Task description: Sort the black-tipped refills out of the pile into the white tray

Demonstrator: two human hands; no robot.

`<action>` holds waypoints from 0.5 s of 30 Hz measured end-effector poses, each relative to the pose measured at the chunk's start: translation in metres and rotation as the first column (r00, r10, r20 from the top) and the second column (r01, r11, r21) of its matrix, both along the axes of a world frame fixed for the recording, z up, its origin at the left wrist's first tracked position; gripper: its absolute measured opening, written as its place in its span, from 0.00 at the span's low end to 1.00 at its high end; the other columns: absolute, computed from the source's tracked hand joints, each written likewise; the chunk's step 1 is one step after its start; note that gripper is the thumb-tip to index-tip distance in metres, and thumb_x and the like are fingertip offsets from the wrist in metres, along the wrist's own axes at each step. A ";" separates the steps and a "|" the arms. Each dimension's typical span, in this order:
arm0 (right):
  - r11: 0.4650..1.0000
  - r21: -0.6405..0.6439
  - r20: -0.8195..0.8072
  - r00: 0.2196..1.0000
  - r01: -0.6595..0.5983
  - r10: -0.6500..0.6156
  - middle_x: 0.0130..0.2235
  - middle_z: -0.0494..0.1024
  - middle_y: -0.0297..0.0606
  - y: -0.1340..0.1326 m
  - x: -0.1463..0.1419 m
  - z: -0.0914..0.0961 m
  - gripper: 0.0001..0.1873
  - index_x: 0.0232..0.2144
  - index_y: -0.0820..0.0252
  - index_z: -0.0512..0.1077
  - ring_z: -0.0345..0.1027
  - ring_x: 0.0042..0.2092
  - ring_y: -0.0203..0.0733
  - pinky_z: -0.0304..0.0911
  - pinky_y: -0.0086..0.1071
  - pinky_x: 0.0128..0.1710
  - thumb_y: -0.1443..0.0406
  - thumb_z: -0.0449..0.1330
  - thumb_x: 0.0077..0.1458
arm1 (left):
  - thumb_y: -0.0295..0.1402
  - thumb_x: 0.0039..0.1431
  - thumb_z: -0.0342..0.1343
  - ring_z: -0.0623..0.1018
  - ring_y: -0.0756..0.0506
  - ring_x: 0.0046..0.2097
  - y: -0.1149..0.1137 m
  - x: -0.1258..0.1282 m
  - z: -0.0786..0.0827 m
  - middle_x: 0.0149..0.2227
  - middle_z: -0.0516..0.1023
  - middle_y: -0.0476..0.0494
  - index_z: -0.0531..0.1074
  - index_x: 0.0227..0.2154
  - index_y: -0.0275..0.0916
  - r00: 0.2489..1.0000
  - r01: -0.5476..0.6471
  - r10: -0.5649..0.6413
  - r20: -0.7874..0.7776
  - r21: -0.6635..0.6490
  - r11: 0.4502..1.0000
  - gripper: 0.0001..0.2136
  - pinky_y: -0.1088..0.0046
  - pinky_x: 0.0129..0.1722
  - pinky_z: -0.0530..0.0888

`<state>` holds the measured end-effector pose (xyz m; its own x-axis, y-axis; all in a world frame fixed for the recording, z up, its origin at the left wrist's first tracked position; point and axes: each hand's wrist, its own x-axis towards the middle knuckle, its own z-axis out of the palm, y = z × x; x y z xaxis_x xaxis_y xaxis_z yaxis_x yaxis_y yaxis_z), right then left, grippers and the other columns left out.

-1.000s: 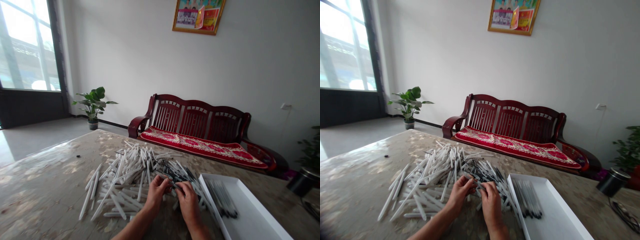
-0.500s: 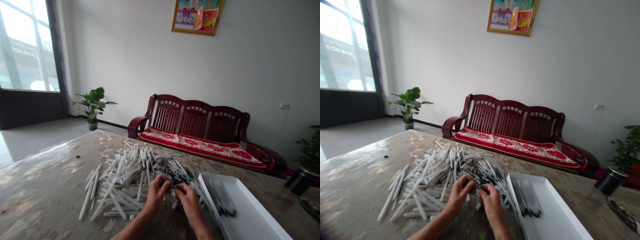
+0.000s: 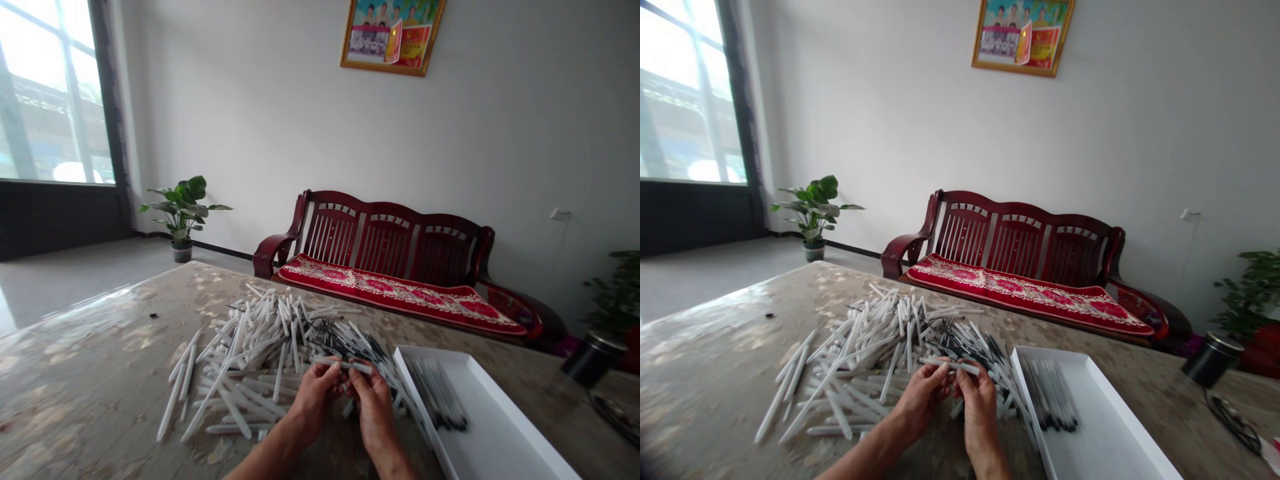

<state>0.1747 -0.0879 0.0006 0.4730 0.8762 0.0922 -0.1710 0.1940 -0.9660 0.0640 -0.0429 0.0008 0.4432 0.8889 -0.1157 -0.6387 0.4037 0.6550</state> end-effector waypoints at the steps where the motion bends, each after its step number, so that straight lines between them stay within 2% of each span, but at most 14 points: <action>1: 0.999 -0.001 0.007 0.999 0.043 -0.043 0.31 0.80 0.33 -0.001 0.002 0.001 0.21 0.37 0.55 0.76 0.72 0.30 0.40 0.67 0.32 0.29 0.49 0.69 0.46 | 0.39 0.34 0.77 0.78 0.49 0.28 -0.001 0.000 0.000 0.27 0.79 0.48 0.77 0.33 0.36 1.000 0.008 -0.008 -0.017 0.004 1.000 0.22 0.74 0.29 0.75; 5: 0.980 0.001 -0.069 0.978 0.197 -0.196 0.38 0.82 0.37 -0.003 0.017 0.011 0.25 0.37 0.56 0.74 0.76 0.35 0.43 0.68 0.30 0.26 0.46 0.68 0.43 | 0.35 0.33 0.77 0.79 0.50 0.29 -0.004 0.000 -0.001 0.37 0.81 0.45 0.77 0.37 0.37 0.992 0.038 -0.037 -0.121 0.012 0.999 0.25 0.77 0.27 0.72; 7: 0.964 0.009 -0.105 0.959 0.267 -0.265 0.41 0.82 0.38 -0.004 0.030 0.018 0.27 0.37 0.56 0.73 0.77 0.37 0.44 0.68 0.29 0.25 0.45 0.68 0.41 | 0.37 0.33 0.77 0.79 0.51 0.28 -0.003 0.001 -0.003 0.36 0.81 0.45 0.77 0.36 0.37 0.986 0.056 -0.055 -0.160 0.003 0.998 0.24 0.78 0.25 0.71; 10: 0.923 -0.008 -0.087 0.919 0.385 -0.384 0.38 0.82 0.36 -0.008 0.060 0.024 0.30 0.38 0.56 0.72 0.76 0.34 0.41 0.65 0.27 0.24 0.43 0.67 0.40 | 0.38 0.33 0.77 0.78 0.51 0.27 -0.001 0.001 -0.006 0.34 0.81 0.46 0.76 0.34 0.37 0.979 0.059 -0.060 -0.195 -0.015 0.998 0.23 0.78 0.25 0.71; 13: 0.851 -0.064 0.001 0.852 0.522 -0.523 0.34 0.81 0.36 -0.011 0.101 0.029 0.35 0.40 0.58 0.73 0.74 0.30 0.39 0.62 0.26 0.22 0.39 0.65 0.38 | 0.37 0.35 0.76 0.78 0.52 0.27 0.001 0.001 -0.007 0.33 0.81 0.47 0.76 0.32 0.37 0.979 0.048 -0.049 -0.196 -0.011 0.999 0.21 0.79 0.25 0.72; 15: 0.805 -0.077 0.179 0.803 0.588 -0.569 0.32 0.80 0.37 -0.012 0.130 0.033 0.40 0.41 0.58 0.73 0.73 0.28 0.39 0.64 0.29 0.24 0.34 0.59 0.38 | 0.37 0.37 0.75 0.78 0.52 0.27 0.002 0.000 -0.007 0.33 0.81 0.47 0.75 0.32 0.37 0.981 0.047 -0.048 -0.190 -0.012 0.999 0.19 0.79 0.25 0.72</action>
<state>0.3050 -0.0999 0.0335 0.8855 0.4519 0.1079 0.0740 0.0920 -0.9930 0.0644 -0.0405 -0.0064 0.4539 0.8663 -0.2085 -0.4829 0.4358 0.7595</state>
